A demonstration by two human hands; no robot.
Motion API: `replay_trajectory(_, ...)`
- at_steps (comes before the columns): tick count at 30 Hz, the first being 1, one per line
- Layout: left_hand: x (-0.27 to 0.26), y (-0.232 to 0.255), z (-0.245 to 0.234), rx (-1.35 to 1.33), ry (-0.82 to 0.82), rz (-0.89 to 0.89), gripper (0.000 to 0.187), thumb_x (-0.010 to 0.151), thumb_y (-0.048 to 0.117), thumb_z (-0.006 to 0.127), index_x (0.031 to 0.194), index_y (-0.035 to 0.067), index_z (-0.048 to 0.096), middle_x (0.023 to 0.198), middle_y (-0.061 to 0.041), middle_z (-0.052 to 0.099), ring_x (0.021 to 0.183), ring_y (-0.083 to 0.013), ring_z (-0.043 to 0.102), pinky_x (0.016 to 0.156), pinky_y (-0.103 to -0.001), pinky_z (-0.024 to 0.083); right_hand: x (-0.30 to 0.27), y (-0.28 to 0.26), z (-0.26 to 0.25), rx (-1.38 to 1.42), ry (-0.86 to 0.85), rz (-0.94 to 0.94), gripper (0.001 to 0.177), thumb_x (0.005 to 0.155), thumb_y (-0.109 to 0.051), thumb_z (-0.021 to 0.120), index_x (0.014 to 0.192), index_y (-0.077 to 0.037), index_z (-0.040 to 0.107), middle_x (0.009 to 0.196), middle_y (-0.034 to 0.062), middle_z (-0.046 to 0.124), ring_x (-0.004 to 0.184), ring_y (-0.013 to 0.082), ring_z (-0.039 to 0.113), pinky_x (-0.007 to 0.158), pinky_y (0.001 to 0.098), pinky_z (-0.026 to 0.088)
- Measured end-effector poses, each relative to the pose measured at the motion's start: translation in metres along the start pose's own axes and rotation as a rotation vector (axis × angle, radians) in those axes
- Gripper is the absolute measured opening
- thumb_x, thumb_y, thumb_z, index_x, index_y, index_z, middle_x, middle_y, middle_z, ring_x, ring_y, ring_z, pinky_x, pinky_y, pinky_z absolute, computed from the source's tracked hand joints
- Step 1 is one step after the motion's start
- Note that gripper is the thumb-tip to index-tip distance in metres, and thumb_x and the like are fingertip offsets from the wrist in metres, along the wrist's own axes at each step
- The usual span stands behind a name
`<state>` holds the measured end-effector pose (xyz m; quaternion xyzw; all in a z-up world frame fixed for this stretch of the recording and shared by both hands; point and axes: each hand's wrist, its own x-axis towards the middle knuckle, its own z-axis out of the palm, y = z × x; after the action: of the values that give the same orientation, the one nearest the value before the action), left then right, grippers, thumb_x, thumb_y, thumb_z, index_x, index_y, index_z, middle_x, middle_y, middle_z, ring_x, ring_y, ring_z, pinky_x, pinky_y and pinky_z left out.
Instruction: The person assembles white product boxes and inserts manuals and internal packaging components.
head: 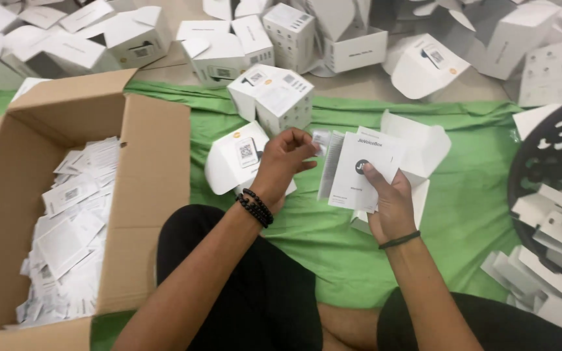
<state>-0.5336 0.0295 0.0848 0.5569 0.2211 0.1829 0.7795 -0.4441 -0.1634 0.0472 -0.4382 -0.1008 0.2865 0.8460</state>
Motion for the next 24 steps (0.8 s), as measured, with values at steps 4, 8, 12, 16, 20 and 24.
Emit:
replay_trajectory(4,-0.009,-0.054,0.058,-0.014,-0.262,-0.141,0.009,0.092,0.009,0.07,0.092,0.008,0.062,0.099,0.005,0.07,0.094,-0.0072,0.068,0.084,-0.027,0.057,-0.015,0.002,-0.06,0.001,0.104,-0.034,0.034,0.095,-0.008,0.069,0.127,-0.001,0.062,0.118,0.0066,0.071,0.105,0.017,0.069,0.095,0.0341,0.056)
replay_trajectory(8,-0.012,-0.092,0.095,0.17,-0.368,-0.103,0.009,0.091,0.008,0.074,0.094,0.004,0.066,0.09,-0.001,0.07,0.082,-0.0082,0.064,0.072,-0.025,0.052,-0.029,-0.002,-0.097,-0.047,0.161,-0.005,0.034,0.095,-0.009,0.067,0.127,0.001,0.062,0.119,0.0092,0.072,0.104,0.0178,0.069,0.093,0.0343,0.056)
replay_trajectory(12,0.0,-0.101,0.101,0.224,-0.153,-0.04,0.009,0.091,0.006,0.075,0.094,0.003,0.067,0.089,-0.002,0.071,0.079,-0.0072,0.065,0.071,-0.023,0.053,-0.029,-0.009,-0.12,-0.033,0.268,0.022,0.032,0.101,-0.015,0.062,0.128,0.002,0.062,0.118,0.0099,0.071,0.105,0.0172,0.069,0.092,0.0331,0.056)
replay_trajectory(16,0.01,-0.099,0.096,0.154,-0.076,-0.061,0.009,0.09,0.004,0.073,0.094,0.003,0.066,0.089,-0.001,0.072,0.079,-0.0072,0.067,0.07,-0.024,0.055,-0.026,-0.012,-0.14,-0.068,0.397,-0.067,0.033,0.101,-0.016,0.061,0.128,0.003,0.06,0.119,0.0105,0.071,0.106,0.0183,0.069,0.094,0.0335,0.056)
replay_trajectory(20,0.01,-0.111,0.107,0.033,-0.168,-0.046,0.008,0.092,0.002,0.073,0.096,0.002,0.066,0.091,0.0,0.071,0.083,-0.0065,0.067,0.077,-0.022,0.055,-0.022,-0.006,-0.128,-0.084,0.361,-0.011,0.038,0.099,-0.019,0.057,0.131,0.002,0.059,0.119,0.0106,0.072,0.107,0.0176,0.07,0.093,0.0322,0.056)
replay_trajectory(24,0.01,-0.112,0.126,0.319,-0.107,-0.169,0.008,0.089,0.01,0.077,0.093,0.006,0.071,0.095,-0.006,0.073,0.075,-0.0121,0.062,0.067,-0.027,0.051,-0.016,0.006,-0.129,-0.221,0.251,-0.022,0.04,0.097,-0.011,0.064,0.134,0.004,0.059,0.123,0.0123,0.07,0.108,0.0157,0.067,0.094,0.0309,0.055)
